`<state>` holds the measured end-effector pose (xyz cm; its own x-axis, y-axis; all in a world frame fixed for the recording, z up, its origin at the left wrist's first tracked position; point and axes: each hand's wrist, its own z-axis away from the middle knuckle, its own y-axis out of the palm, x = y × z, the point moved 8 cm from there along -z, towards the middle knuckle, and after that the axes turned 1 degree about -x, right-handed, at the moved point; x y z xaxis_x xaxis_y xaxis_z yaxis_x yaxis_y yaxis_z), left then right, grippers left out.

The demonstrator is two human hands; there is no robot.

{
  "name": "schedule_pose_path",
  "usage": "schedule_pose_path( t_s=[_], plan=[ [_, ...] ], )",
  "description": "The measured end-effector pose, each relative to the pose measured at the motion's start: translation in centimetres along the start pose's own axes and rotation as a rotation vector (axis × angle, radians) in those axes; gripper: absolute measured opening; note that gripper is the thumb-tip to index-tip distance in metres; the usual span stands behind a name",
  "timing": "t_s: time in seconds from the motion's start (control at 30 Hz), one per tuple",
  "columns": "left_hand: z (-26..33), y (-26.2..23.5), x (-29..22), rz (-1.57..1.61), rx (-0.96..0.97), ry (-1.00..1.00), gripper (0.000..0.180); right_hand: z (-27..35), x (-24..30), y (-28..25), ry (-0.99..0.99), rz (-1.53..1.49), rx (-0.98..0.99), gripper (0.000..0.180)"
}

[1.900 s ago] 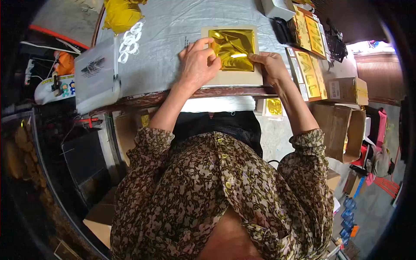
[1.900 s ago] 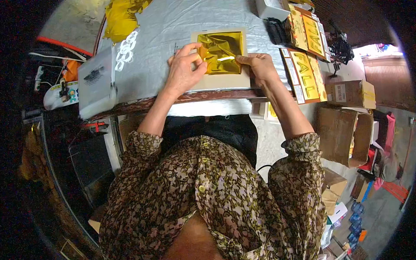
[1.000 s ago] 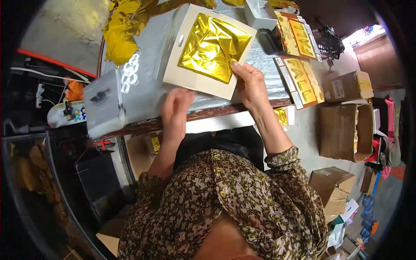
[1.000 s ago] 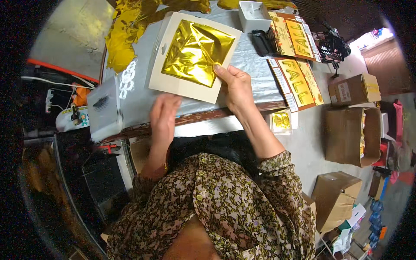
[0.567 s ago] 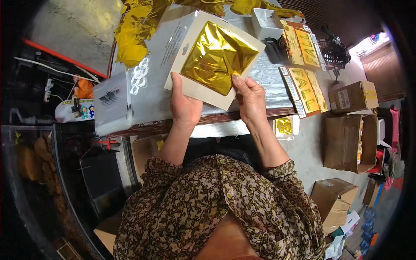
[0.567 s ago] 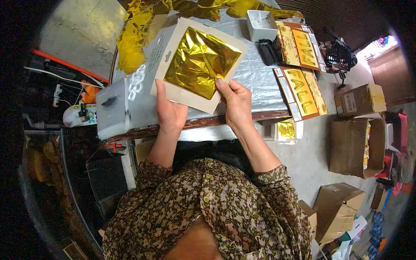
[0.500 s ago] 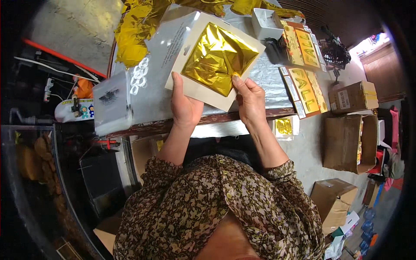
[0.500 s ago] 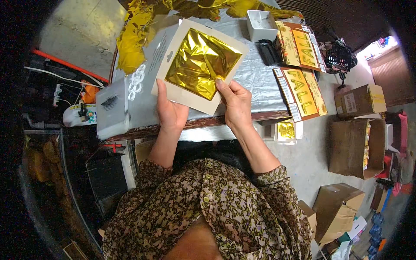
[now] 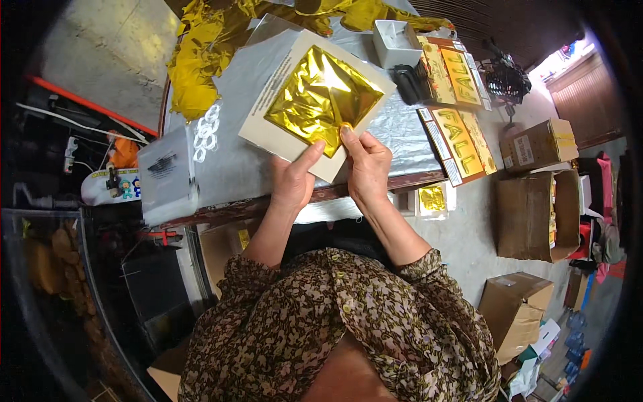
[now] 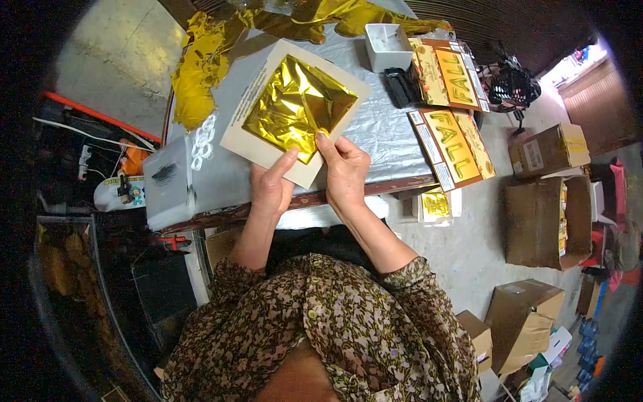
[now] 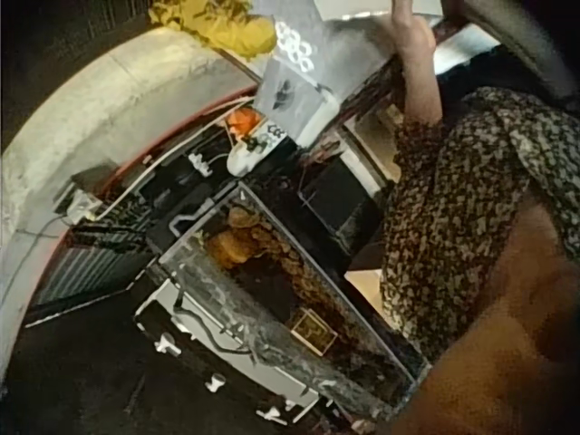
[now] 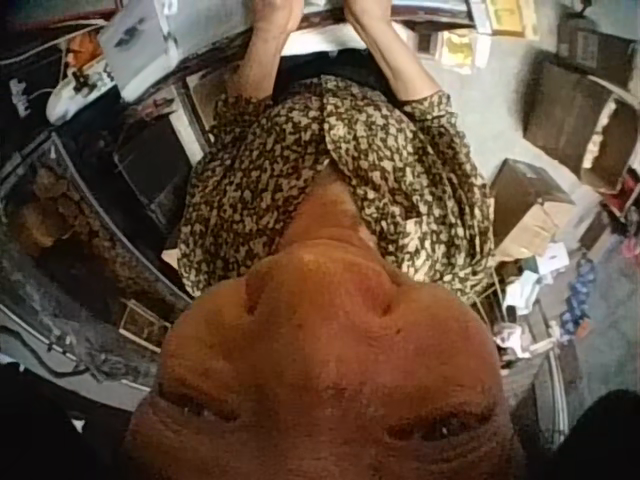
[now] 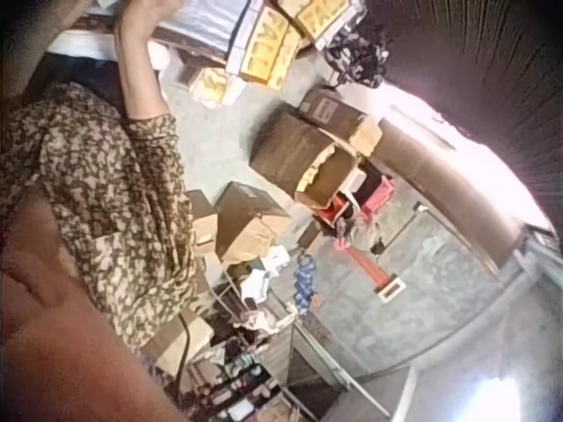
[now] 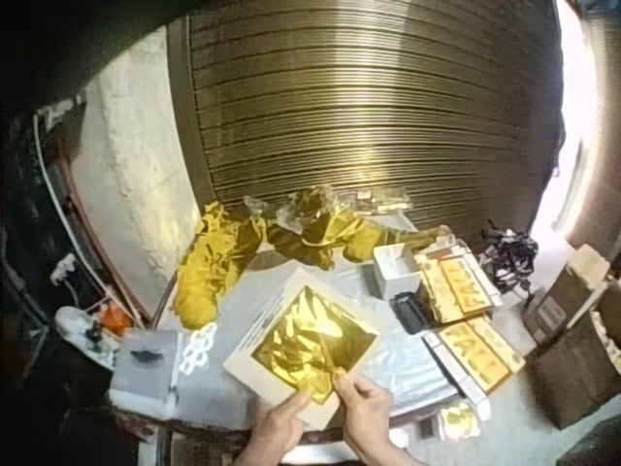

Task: The person removes a gold foil balloon from its packaging, unfolds it, and then folds it into a smaller square.

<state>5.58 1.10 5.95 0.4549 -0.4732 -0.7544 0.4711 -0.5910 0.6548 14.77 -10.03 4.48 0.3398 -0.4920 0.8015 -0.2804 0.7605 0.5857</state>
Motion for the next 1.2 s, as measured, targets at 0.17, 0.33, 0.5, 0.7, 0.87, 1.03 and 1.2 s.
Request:
schedule_pose_path(
  t_s=[0.17, 0.33, 0.5, 0.7, 0.87, 1.03, 1.2],
  plan=[
    [0.2, -0.7, 0.0, -0.054, -0.008, -0.054, 0.054, 0.0, -0.2, 0.0, 0.027, 0.048, 0.027, 0.011],
    [0.6, -1.3, 0.3, -0.108, 0.011, -0.117, 0.059, 0.3, -0.9, 0.2, 0.022, 0.041, 0.030, 0.013],
    [1.0, -0.6, 0.2, -0.024, 0.017, -0.059, 0.051, 0.7, -1.2, 0.7, -0.012, -0.031, -0.014, 0.015],
    [1.1, -0.8, 0.0, -0.091, 0.050, -0.079, 0.052, 0.8, -1.6, 0.9, 0.016, -0.012, -0.019, 0.013],
    [1.4, -1.7, -0.7, -0.073, 0.035, -0.092, 0.054, -0.3, 0.9, -0.2, -0.048, 0.238, 0.035, 0.020],
    [2.0, -2.2, -0.9, -0.140, 0.103, -0.123, 0.059, -2.1, 3.5, -0.1, -0.065, -0.020, 0.211, 0.030],
    [2.3, -2.4, -1.4, -0.127, 0.147, -0.155, 0.059, -2.4, 2.5, -1.4, -0.048, 0.059, 0.161, 0.036]
  ],
)
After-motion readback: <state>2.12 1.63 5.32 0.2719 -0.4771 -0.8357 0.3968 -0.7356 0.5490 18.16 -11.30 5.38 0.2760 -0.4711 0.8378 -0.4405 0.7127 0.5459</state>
